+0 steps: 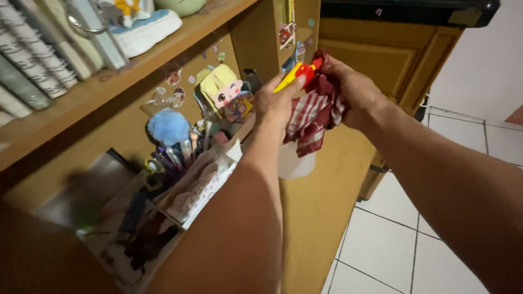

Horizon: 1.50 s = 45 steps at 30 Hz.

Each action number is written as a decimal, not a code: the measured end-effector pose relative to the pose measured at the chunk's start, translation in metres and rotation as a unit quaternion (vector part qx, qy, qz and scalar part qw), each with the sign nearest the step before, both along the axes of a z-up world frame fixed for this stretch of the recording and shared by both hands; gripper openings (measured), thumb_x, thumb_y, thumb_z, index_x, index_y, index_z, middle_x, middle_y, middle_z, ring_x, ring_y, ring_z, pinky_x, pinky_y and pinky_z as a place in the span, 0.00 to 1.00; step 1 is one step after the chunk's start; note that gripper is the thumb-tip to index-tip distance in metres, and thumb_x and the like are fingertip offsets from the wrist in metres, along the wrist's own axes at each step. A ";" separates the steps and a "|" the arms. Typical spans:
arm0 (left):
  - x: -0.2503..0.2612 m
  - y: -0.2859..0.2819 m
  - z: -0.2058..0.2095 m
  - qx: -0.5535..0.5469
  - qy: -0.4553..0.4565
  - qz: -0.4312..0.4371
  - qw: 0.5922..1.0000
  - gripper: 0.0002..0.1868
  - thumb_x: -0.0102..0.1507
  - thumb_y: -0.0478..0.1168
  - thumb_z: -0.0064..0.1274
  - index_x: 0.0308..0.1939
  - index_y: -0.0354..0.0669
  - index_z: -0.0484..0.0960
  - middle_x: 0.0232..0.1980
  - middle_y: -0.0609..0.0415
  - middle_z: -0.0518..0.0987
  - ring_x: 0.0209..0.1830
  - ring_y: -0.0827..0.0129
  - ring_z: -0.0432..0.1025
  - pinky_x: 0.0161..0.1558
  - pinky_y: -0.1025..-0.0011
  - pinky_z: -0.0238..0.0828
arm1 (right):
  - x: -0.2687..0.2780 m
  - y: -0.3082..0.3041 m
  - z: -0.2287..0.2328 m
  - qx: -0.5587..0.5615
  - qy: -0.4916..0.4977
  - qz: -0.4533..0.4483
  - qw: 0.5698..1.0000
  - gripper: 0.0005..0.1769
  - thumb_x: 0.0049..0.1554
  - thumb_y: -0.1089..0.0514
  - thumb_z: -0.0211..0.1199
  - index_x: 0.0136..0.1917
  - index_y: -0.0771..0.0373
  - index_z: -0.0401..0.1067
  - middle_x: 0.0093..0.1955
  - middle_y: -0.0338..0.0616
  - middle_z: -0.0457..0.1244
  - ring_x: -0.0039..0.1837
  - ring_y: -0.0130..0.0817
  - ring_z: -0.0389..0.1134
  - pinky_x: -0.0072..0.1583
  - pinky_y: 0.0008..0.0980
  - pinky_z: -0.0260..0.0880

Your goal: The person sprays liquid from a white bottle onto a red cloth and wipes a wooden desk and shelf. They repeatedly spray the cloth and wipe different sections of the desk surface and the vertical side of the shelf, moving around small items like figurines and stationery.

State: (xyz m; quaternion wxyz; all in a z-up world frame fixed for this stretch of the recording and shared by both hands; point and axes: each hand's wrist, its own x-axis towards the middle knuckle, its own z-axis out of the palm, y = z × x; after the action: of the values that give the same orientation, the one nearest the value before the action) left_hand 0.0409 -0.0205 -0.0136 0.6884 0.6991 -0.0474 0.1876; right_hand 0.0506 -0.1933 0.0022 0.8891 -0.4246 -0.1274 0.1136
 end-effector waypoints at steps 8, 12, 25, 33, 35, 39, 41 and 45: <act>0.024 -0.033 0.019 0.037 0.040 -0.100 0.994 0.22 0.58 0.45 0.63 0.54 0.44 0.84 0.46 0.53 0.86 0.43 0.70 0.78 0.48 0.71 0.73 | 0.009 -0.031 0.006 -0.048 -0.009 -0.093 0.994 0.18 0.66 0.59 0.49 0.67 0.56 0.70 0.56 0.39 0.70 0.54 0.32 0.73 0.60 0.37 0.77; 0.036 -0.038 0.023 0.055 0.101 -0.201 0.973 0.25 0.60 0.40 0.60 0.61 0.46 0.78 0.51 0.52 0.85 0.46 0.69 0.78 0.49 0.69 0.75 | 0.004 -0.034 0.011 -0.056 0.002 -0.121 0.991 0.20 0.66 0.58 0.49 0.70 0.55 0.70 0.56 0.40 0.70 0.54 0.32 0.72 0.60 0.37 0.76; 0.057 -0.056 0.018 0.200 0.001 -0.132 0.971 0.22 0.59 0.43 0.64 0.56 0.45 0.80 0.48 0.51 0.84 0.44 0.65 0.77 0.48 0.65 0.73 | -0.008 -0.041 0.021 -0.027 0.026 -0.102 0.994 0.11 0.66 0.56 0.52 0.60 0.54 0.72 0.50 0.37 0.69 0.50 0.31 0.72 0.57 0.37 0.76; 0.034 -0.063 0.031 0.297 -0.026 -0.010 0.955 0.24 0.56 0.50 0.66 0.55 0.51 0.83 0.49 0.51 0.85 0.48 0.58 0.80 0.50 0.63 0.75 | -0.004 -0.044 0.023 -0.081 0.050 -0.150 0.984 0.15 0.67 0.54 0.52 0.62 0.52 0.75 0.45 0.34 0.69 0.43 0.25 0.69 0.50 0.33 0.76; 0.027 -0.069 0.032 0.311 -0.028 0.035 0.949 0.26 0.54 0.52 0.67 0.55 0.53 0.83 0.50 0.51 0.85 0.50 0.57 0.79 0.50 0.63 0.75 | -0.011 -0.040 0.026 -0.092 0.070 -0.172 0.978 0.16 0.65 0.55 0.51 0.62 0.50 0.75 0.44 0.34 0.70 0.42 0.25 0.70 0.49 0.33 0.76; -0.008 -0.077 0.040 0.305 -0.059 0.133 0.941 0.31 0.55 0.51 0.66 0.61 0.55 0.79 0.56 0.50 0.81 0.56 0.54 0.75 0.55 0.59 0.71 | -0.032 -0.033 0.029 -0.125 0.089 -0.204 0.967 0.14 0.67 0.50 0.54 0.63 0.44 0.75 0.41 0.31 0.66 0.38 0.26 0.63 0.40 0.33 0.62; -0.029 -0.080 0.044 0.306 -0.085 0.167 0.934 0.31 0.56 0.50 0.64 0.63 0.54 0.77 0.59 0.47 0.79 0.58 0.51 0.72 0.57 0.58 0.69 | -0.039 -0.030 0.025 -0.157 0.107 -0.229 0.955 0.16 0.68 0.48 0.54 0.65 0.38 0.77 0.42 0.29 0.65 0.37 0.26 0.58 0.37 0.31 0.52; -0.062 -0.076 0.033 0.285 -0.134 0.260 0.913 0.22 0.62 0.45 0.56 0.60 0.52 0.78 0.59 0.45 0.78 0.60 0.50 0.69 0.60 0.54 0.65 | -0.053 -0.019 0.010 0.042 0.027 -0.194 0.980 0.11 0.65 0.56 0.55 0.56 0.56 0.76 0.44 0.33 0.68 0.43 0.25 0.68 0.48 0.30 0.76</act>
State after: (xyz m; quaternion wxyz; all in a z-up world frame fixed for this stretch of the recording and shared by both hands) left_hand -0.0216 -0.0961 0.0199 0.3736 0.8217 -0.0071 0.4304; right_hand -0.0028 -0.2120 0.0119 0.9143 -0.4005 -0.0232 -0.0556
